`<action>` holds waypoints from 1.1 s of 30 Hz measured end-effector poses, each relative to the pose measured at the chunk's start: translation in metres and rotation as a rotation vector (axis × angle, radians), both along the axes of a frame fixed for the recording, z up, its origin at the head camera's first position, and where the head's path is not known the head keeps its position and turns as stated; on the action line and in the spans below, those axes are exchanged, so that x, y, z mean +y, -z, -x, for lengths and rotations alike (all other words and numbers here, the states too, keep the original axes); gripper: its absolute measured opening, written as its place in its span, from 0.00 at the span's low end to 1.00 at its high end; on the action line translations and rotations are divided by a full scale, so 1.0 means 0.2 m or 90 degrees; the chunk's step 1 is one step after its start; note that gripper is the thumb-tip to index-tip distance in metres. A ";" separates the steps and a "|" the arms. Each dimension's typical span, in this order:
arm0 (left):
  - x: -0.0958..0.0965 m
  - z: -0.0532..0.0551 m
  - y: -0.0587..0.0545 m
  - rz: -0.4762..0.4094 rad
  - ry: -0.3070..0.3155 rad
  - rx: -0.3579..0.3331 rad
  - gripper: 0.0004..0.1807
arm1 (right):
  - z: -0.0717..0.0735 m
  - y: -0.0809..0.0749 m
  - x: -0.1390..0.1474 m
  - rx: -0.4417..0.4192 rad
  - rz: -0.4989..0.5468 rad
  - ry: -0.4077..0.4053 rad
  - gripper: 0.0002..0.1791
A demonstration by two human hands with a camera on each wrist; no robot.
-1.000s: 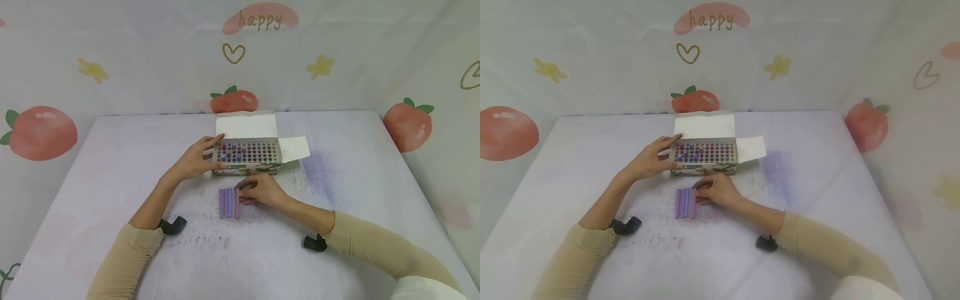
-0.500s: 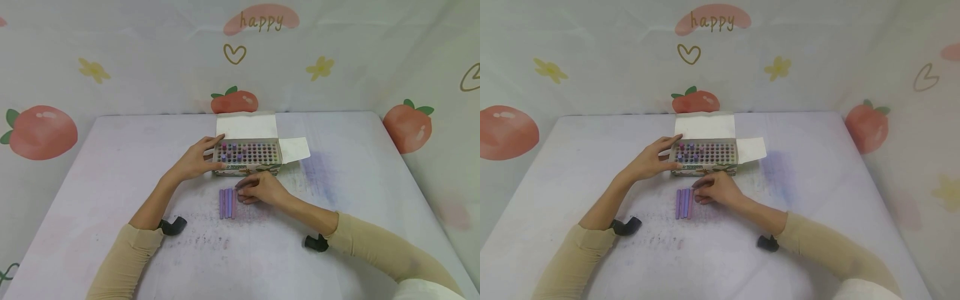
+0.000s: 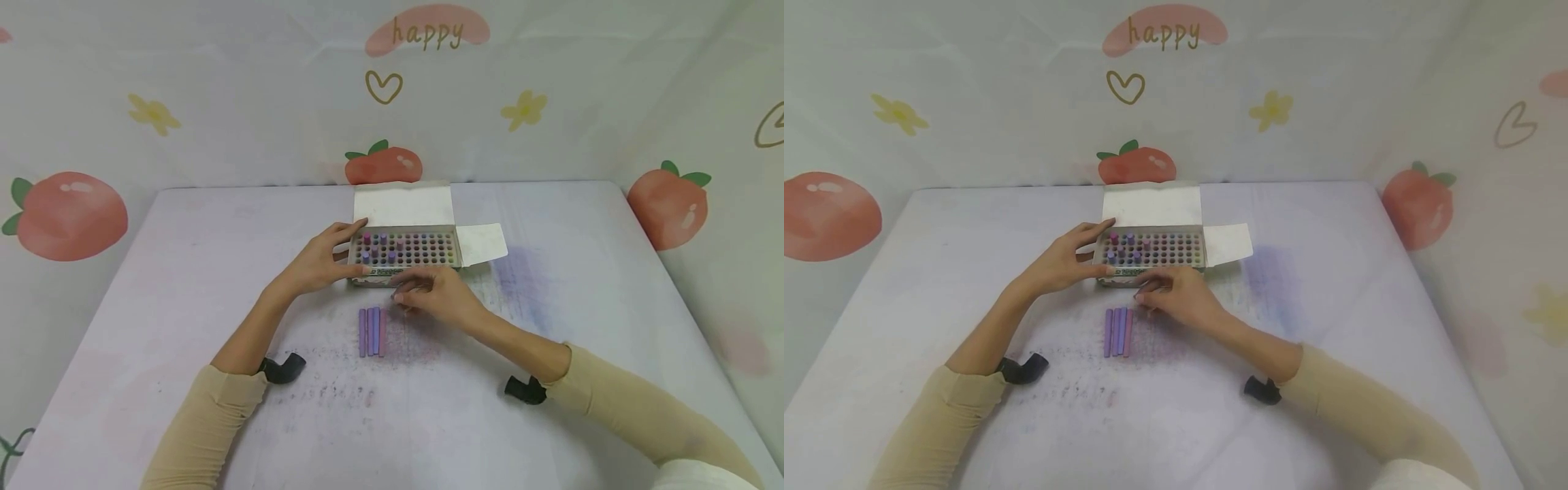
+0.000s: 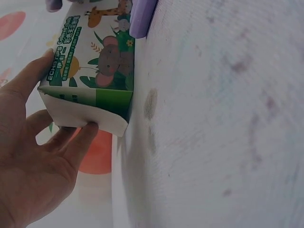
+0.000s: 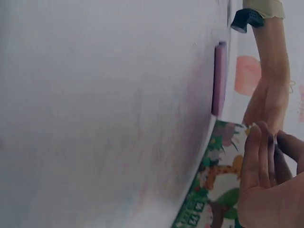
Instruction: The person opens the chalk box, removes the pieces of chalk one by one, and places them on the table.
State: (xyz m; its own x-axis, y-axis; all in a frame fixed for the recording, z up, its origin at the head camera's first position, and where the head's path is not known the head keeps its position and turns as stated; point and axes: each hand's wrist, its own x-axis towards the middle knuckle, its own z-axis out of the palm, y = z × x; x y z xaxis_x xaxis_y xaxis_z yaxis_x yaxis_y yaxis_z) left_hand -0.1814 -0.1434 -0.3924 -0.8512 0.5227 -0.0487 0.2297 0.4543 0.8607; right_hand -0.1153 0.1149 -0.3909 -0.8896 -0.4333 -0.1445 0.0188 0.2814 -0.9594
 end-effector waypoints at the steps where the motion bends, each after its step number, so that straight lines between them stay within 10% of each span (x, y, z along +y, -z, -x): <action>1: 0.00 0.00 0.00 0.000 0.000 0.000 0.50 | 0.00 0.00 0.00 0.024 0.000 -0.009 0.15; 8: 0.00 -0.01 -0.01 0.002 -0.002 -0.001 0.50 | 0.05 -0.05 0.03 0.142 -0.001 -0.027 0.12; 33: 0.00 0.00 0.00 0.013 -0.001 -0.005 0.49 | 0.29 -0.12 0.11 0.257 -0.102 0.050 0.10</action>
